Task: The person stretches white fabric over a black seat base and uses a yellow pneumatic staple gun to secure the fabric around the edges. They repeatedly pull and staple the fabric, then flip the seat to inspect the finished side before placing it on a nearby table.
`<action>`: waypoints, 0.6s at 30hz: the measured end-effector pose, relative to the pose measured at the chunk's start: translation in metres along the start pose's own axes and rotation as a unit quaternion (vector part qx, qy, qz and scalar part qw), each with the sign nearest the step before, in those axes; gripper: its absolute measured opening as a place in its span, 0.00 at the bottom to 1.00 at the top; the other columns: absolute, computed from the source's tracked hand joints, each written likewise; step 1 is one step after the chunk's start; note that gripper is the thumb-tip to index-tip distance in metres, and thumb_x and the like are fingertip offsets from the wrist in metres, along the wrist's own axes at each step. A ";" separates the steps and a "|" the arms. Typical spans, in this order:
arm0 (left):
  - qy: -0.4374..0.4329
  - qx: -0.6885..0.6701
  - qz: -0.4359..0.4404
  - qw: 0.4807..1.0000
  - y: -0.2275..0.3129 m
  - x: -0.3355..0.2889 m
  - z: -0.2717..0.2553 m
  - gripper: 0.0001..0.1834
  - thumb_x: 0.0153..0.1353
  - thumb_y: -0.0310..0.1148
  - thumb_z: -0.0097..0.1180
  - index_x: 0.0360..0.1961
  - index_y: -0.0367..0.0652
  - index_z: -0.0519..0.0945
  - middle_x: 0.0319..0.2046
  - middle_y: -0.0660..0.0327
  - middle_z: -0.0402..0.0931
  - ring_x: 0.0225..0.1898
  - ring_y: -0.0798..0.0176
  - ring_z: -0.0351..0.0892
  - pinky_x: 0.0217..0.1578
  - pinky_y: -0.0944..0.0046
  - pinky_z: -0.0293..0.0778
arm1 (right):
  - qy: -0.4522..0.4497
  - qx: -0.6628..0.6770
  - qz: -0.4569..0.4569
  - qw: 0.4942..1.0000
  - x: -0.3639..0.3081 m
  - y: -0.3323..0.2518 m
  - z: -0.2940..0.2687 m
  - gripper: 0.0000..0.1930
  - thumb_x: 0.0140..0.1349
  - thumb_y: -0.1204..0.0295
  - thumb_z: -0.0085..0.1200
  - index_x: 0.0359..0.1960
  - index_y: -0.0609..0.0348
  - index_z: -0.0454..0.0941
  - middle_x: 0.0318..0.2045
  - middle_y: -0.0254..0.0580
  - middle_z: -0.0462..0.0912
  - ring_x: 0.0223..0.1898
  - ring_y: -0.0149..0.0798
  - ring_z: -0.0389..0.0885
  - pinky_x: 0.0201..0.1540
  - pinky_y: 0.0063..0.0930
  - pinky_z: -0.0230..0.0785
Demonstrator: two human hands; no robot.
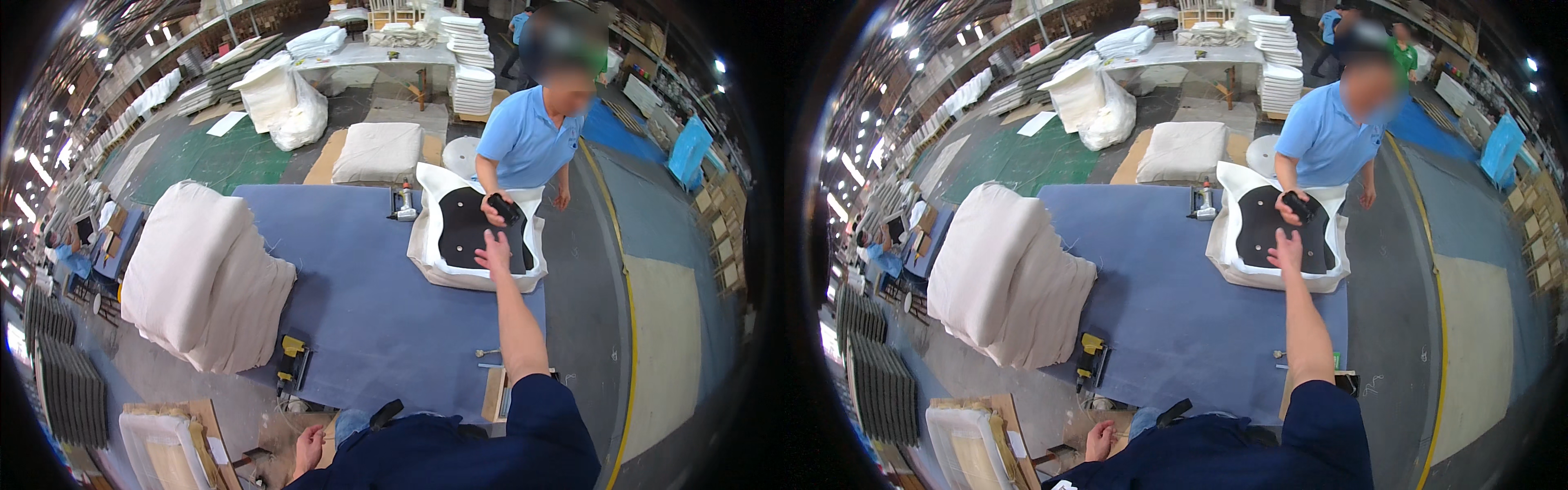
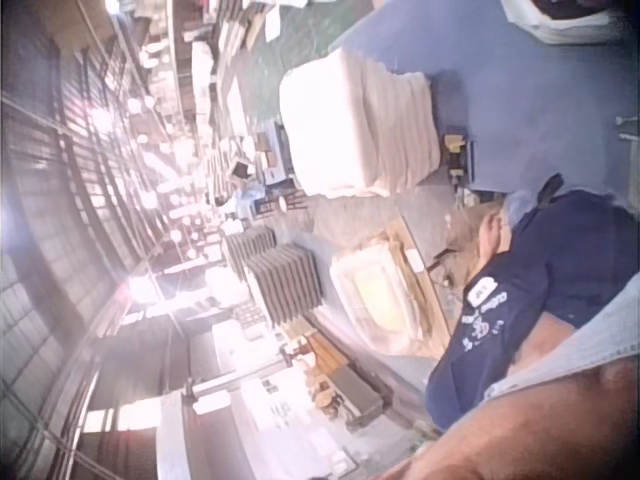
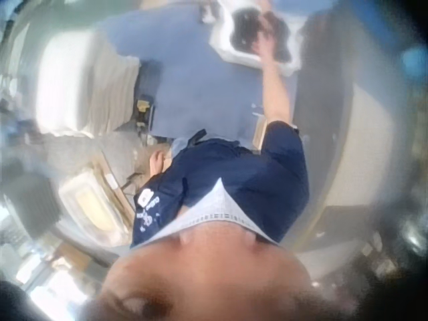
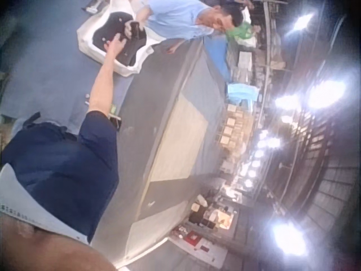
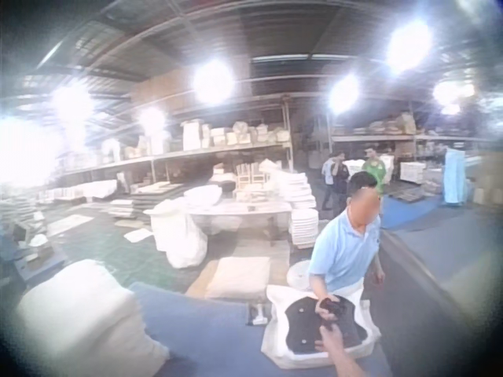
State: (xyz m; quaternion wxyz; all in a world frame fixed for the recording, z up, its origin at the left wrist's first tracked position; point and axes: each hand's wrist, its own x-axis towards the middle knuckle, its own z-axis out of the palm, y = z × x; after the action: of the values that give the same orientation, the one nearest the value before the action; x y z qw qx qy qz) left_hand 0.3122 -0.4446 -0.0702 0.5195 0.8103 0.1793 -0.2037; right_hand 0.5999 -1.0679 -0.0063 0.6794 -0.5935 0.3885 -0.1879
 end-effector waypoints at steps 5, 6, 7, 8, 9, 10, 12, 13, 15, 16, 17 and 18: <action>-0.133 0.055 0.001 0.990 0.048 0.006 0.017 0.16 0.69 0.36 0.54 0.48 0.36 0.84 0.35 0.59 0.84 0.37 0.68 0.80 0.42 0.66 0.76 | -0.292 -0.214 -0.097 0.927 -0.119 0.082 0.033 0.12 0.68 0.70 0.54 0.49 0.61 0.81 0.30 0.36 0.83 0.29 0.29 0.82 0.32 0.29 0.76; -0.169 0.049 0.015 0.984 0.056 0.006 0.022 0.16 0.70 0.37 0.55 0.48 0.36 0.84 0.34 0.60 0.84 0.37 0.68 0.80 0.41 0.66 0.75 | -0.392 -0.180 -0.032 0.901 -0.181 0.082 0.039 0.13 0.68 0.67 0.55 0.49 0.60 0.82 0.30 0.36 0.85 0.30 0.29 0.81 0.32 0.29 0.76; -0.212 0.046 0.033 0.976 0.066 0.007 0.029 0.16 0.70 0.38 0.55 0.48 0.36 0.84 0.34 0.60 0.83 0.37 0.69 0.80 0.41 0.66 0.75 | -0.511 -0.270 -0.034 0.815 -0.219 0.085 0.031 0.13 0.68 0.65 0.57 0.49 0.58 0.84 0.33 0.35 0.87 0.30 0.30 0.81 0.34 0.30 0.77; -0.240 0.059 0.037 0.968 0.079 0.005 0.036 0.16 0.70 0.39 0.56 0.47 0.36 0.84 0.34 0.61 0.83 0.37 0.69 0.79 0.41 0.66 0.75 | -0.593 -0.293 -0.047 0.748 -0.254 0.091 0.028 0.15 0.68 0.62 0.57 0.50 0.56 0.84 0.34 0.35 0.87 0.30 0.30 0.81 0.36 0.31 0.77; -0.272 0.073 0.042 0.959 0.094 0.003 0.044 0.17 0.70 0.40 0.56 0.47 0.35 0.83 0.33 0.61 0.83 0.37 0.70 0.79 0.41 0.66 0.75 | -0.628 -0.325 -0.068 0.703 -0.276 0.104 0.026 0.16 0.69 0.59 0.56 0.49 0.56 0.85 0.34 0.36 0.87 0.31 0.30 0.82 0.37 0.31 0.76; -0.302 0.086 0.044 0.949 0.105 0.002 0.048 0.17 0.71 0.40 0.57 0.47 0.35 0.83 0.33 0.62 0.82 0.37 0.70 0.79 0.41 0.66 0.75 | -0.647 -0.328 -0.047 0.687 -0.295 0.102 0.024 0.18 0.69 0.58 0.55 0.50 0.57 0.84 0.34 0.38 0.87 0.32 0.31 0.83 0.39 0.31 0.76; -0.322 0.100 0.049 0.940 0.118 0.005 0.052 0.18 0.71 0.42 0.57 0.47 0.35 0.83 0.34 0.63 0.82 0.37 0.72 0.78 0.41 0.67 0.74 | -0.664 -0.331 -0.041 0.669 -0.312 0.107 0.013 0.19 0.69 0.57 0.53 0.52 0.58 0.83 0.35 0.40 0.87 0.34 0.34 0.83 0.41 0.32 0.75; -0.330 0.108 0.051 0.936 0.124 0.006 0.053 0.18 0.71 0.43 0.58 0.46 0.35 0.83 0.34 0.63 0.82 0.37 0.72 0.78 0.40 0.67 0.74 | -0.667 -0.329 -0.059 0.666 -0.317 0.110 0.010 0.20 0.69 0.57 0.53 0.53 0.58 0.82 0.35 0.41 0.87 0.35 0.36 0.83 0.41 0.32 0.75; -0.356 0.147 0.074 0.920 0.135 0.012 0.056 0.18 0.71 0.43 0.58 0.46 0.36 0.83 0.35 0.63 0.82 0.38 0.72 0.78 0.41 0.68 0.74 | -0.669 -0.332 -0.060 0.662 -0.319 0.113 0.003 0.22 0.69 0.56 0.53 0.55 0.59 0.80 0.36 0.43 0.87 0.37 0.39 0.84 0.43 0.33 0.74; -0.365 0.165 0.087 0.912 0.138 0.014 0.057 0.18 0.71 0.43 0.58 0.47 0.36 0.82 0.35 0.63 0.82 0.38 0.73 0.78 0.41 0.68 0.74 | -0.670 -0.337 -0.047 0.660 -0.321 0.102 0.001 0.23 0.69 0.56 0.53 0.57 0.59 0.79 0.37 0.44 0.86 0.38 0.40 0.84 0.44 0.34 0.74; -0.377 0.150 0.080 0.911 0.134 0.017 0.058 0.19 0.71 0.43 0.58 0.47 0.36 0.82 0.36 0.63 0.82 0.38 0.73 0.78 0.41 0.68 0.74 | -0.670 -0.343 -0.035 0.657 -0.321 0.096 0.000 0.24 0.70 0.55 0.53 0.59 0.59 0.78 0.38 0.45 0.86 0.39 0.42 0.84 0.45 0.34 0.74; -0.388 0.135 0.072 0.909 0.126 0.022 0.059 0.19 0.71 0.44 0.59 0.47 0.36 0.82 0.36 0.62 0.82 0.39 0.73 0.78 0.41 0.68 0.75 | -0.677 -0.342 -0.032 0.651 -0.320 0.096 0.000 0.25 0.69 0.55 0.53 0.61 0.58 0.76 0.38 0.45 0.86 0.40 0.42 0.84 0.45 0.34 0.74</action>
State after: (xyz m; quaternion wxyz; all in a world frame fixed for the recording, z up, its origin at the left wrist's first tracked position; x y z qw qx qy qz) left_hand 0.3860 -0.5468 -0.0076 0.4466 0.7408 -0.1246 -0.4860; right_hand 0.3790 -0.8168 -0.0004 0.4960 -0.7585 -0.1613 0.3905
